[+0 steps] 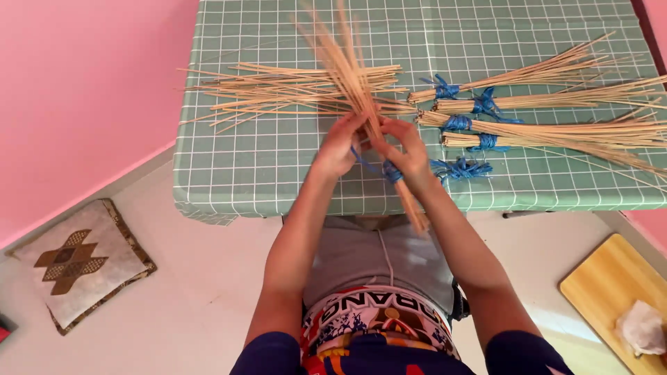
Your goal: Tying small bundles of thin wooden sticks together using blue plastic string on a table.
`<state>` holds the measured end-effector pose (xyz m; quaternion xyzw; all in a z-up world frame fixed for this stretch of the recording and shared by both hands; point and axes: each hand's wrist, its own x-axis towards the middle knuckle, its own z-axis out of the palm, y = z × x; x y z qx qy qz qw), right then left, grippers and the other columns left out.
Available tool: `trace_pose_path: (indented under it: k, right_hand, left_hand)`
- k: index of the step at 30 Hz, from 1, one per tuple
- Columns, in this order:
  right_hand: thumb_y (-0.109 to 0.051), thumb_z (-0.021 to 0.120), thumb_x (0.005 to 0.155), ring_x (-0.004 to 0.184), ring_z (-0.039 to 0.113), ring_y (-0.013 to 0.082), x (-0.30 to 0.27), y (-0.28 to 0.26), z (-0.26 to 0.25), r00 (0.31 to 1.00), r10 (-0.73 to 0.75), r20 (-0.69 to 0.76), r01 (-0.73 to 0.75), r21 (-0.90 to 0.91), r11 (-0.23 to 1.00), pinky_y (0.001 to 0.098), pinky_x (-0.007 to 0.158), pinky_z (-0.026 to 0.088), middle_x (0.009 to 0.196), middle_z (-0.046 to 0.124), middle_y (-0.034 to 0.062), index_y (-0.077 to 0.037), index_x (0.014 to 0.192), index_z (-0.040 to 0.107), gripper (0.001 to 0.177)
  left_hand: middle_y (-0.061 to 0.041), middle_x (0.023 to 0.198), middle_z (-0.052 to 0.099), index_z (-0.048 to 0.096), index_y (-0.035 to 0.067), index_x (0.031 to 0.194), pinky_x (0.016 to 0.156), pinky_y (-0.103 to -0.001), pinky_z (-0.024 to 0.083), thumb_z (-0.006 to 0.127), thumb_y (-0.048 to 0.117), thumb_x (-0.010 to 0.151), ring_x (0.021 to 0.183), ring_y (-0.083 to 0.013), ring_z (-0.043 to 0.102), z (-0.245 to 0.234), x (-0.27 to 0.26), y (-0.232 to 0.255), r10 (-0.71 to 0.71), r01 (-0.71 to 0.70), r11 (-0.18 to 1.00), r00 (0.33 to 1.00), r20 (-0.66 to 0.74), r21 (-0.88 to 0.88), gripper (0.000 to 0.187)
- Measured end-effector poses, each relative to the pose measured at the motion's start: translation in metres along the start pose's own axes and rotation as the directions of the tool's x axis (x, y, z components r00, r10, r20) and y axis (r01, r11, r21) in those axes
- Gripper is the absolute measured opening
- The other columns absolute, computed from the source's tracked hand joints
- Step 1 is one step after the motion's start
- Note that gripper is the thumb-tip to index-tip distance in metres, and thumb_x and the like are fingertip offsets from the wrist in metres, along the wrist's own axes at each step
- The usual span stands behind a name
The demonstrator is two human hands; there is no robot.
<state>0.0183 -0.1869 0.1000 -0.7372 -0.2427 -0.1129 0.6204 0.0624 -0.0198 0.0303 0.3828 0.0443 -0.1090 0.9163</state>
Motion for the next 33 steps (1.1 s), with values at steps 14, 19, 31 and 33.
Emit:
trace_pose_path:
  k: [14, 19, 31, 33]
  right_hand:
    - [-0.032, 0.075, 0.097, 0.147, 0.051, 0.0356, -0.061, 0.069, -0.118, 0.924, -0.267, 0.273, 0.381, -0.717, 0.584, 0.0518, 0.124, 0.025, 0.135, 0.071, 0.0108, -0.012, 0.11, 0.08, 0.024]
    - [-0.013, 0.074, 0.096, 0.144, 0.052, 0.0394, -0.065, 0.072, -0.132, 0.918, -0.358, 0.169, 0.37, -0.686, 0.626, 0.0451, 0.125, 0.03, 0.139, 0.07, 0.0121, -0.015, 0.107, 0.082, 0.014]
    - [-0.047, 0.088, 0.085, 0.093, 0.064, 0.0423, -0.073, 0.112, -0.204, 0.911, -0.167, -0.377, -0.316, -0.899, 0.304, 0.0546, 0.078, 0.052, 0.108, 0.06, 0.0126, -0.015, 0.125, 0.066, 0.056]
    - [-0.058, 0.087, 0.082, 0.093, 0.066, 0.0445, -0.065, 0.121, -0.211, 0.936, -0.072, -0.344, -0.303, -0.894, 0.331, 0.0559, 0.08, 0.053, 0.103, 0.063, 0.0141, -0.016, 0.126, 0.065, 0.064]
  left_hand:
    - [-0.021, 0.122, 0.073, 0.057, 0.011, 0.134, 0.091, -0.047, 0.066, 0.074, 0.032, 0.098, 0.107, -0.0389, 0.075, -0.006, -0.032, 0.068, 0.362, -0.377, 0.924, 0.918, -0.161, -0.07, 0.046]
    - [-0.022, 0.126, 0.072, 0.059, 0.014, 0.135, 0.093, -0.048, 0.067, 0.073, 0.03, 0.098, 0.108, -0.0403, 0.076, -0.022, -0.033, 0.081, 0.4, -0.43, 0.896, 0.889, -0.223, -0.108, 0.043]
    - [-0.02, 0.126, 0.073, 0.063, 0.017, 0.132, 0.094, -0.05, 0.068, 0.075, 0.032, 0.096, 0.107, -0.0377, 0.077, -0.054, -0.032, 0.06, 0.341, -0.382, 0.922, 0.878, -0.334, -0.063, 0.041]
    - [-0.019, 0.128, 0.073, 0.063, 0.018, 0.132, 0.096, -0.052, 0.067, 0.076, 0.033, 0.096, 0.108, -0.0377, 0.076, -0.059, -0.031, 0.057, 0.337, -0.388, 0.918, 0.869, -0.361, -0.077, 0.041]
